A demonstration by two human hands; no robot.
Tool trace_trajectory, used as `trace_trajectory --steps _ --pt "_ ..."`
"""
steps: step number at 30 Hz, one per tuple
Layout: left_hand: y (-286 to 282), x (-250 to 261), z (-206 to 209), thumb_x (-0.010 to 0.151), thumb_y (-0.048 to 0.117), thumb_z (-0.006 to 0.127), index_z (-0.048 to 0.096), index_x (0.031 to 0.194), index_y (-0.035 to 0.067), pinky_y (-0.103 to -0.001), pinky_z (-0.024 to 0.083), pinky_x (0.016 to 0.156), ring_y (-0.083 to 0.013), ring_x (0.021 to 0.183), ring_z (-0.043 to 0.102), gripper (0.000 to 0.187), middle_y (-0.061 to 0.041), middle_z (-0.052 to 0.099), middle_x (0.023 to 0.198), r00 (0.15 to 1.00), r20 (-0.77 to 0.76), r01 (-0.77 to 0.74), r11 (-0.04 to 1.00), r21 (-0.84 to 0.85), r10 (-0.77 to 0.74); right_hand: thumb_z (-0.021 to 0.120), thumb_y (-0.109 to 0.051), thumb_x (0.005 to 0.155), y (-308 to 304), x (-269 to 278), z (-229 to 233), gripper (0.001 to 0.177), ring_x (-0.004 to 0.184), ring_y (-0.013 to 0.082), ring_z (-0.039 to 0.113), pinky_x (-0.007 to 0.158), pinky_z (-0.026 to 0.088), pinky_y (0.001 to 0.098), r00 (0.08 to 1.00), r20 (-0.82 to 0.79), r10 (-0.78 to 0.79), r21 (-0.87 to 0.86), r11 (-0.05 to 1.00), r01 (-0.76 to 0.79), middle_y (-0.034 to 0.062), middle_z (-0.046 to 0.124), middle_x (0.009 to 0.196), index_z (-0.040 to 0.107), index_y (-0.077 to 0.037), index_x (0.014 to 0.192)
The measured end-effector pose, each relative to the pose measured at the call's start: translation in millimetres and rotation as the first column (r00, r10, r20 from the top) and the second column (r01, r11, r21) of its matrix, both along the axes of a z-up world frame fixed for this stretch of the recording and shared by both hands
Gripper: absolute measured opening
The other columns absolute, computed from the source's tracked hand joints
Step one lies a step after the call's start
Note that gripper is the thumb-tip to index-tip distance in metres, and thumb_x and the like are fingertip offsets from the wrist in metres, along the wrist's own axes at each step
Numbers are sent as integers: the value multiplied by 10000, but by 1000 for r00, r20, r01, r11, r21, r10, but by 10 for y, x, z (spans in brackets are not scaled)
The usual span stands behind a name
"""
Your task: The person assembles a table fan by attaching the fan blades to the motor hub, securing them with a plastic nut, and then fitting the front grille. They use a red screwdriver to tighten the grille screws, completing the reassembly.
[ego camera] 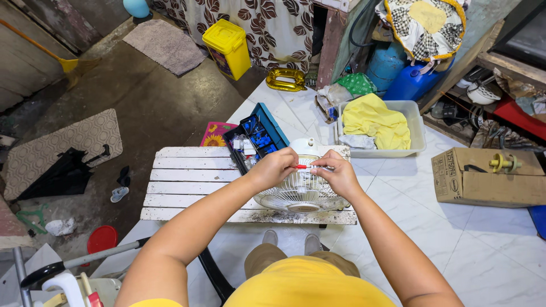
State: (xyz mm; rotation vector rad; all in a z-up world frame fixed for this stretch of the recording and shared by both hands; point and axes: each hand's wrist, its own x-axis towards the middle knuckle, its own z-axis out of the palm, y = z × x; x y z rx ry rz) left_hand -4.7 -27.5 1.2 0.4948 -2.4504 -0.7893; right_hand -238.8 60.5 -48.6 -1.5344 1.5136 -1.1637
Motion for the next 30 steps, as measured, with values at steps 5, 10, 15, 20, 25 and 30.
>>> trace_trajectory --steps 5,10,15,20,25,30 --pt "159 62 -36 861 19 699 671 983 14 -364 566 745 -284 932 688 126 -96 674 1092 997 -40 43 944 -326 -59 862 -117 758 -12 -36 18 228 854 152 586 811 478 271 1000 -2 -3 -6 1000 3 29 598 855 813 -59 973" --pt "439 -12 -75 856 146 804 773 955 57 -358 537 691 -268 777 664 137 -93 661 861 930 -127 -348 938 6 346 865 -131 768 -30 -1 31 227 859 152 583 808 471 276 1000 -9 -2 -10 1000 2 29 601 861 816 -67 980" --pt "499 -100 -37 852 194 808 808 972 64 -319 507 595 -189 643 646 177 -97 706 751 846 55 -521 797 307 531 861 -148 777 -57 8 46 228 864 151 587 810 475 276 1000 -7 12 2 1000 -11 22 607 875 818 -77 990" --pt "401 -140 -119 897 190 759 787 1011 -17 -269 495 527 -82 574 615 237 -82 730 694 856 79 -423 606 674 510 865 -143 772 -68 1 29 237 881 149 593 833 473 273 1000 -6 17 14 1000 -17 25 608 886 817 -76 995" --pt "228 -161 -386 933 169 740 768 985 -112 -226 569 588 -96 615 679 287 -92 751 755 830 109 -394 437 808 547 859 -149 778 -64 0 -4 227 878 151 603 832 482 276 999 -29 30 -7 1000 -30 21 619 886 818 -81 991" --pt "30 -169 -552 856 31 764 590 1203 -44 -246 590 599 -130 632 710 395 -142 763 823 827 110 -335 326 884 551 858 -150 780 -94 -23 -9 230 874 157 602 822 480 286 999 -34 39 -6 999 -39 28 614 877 820 -84 997"
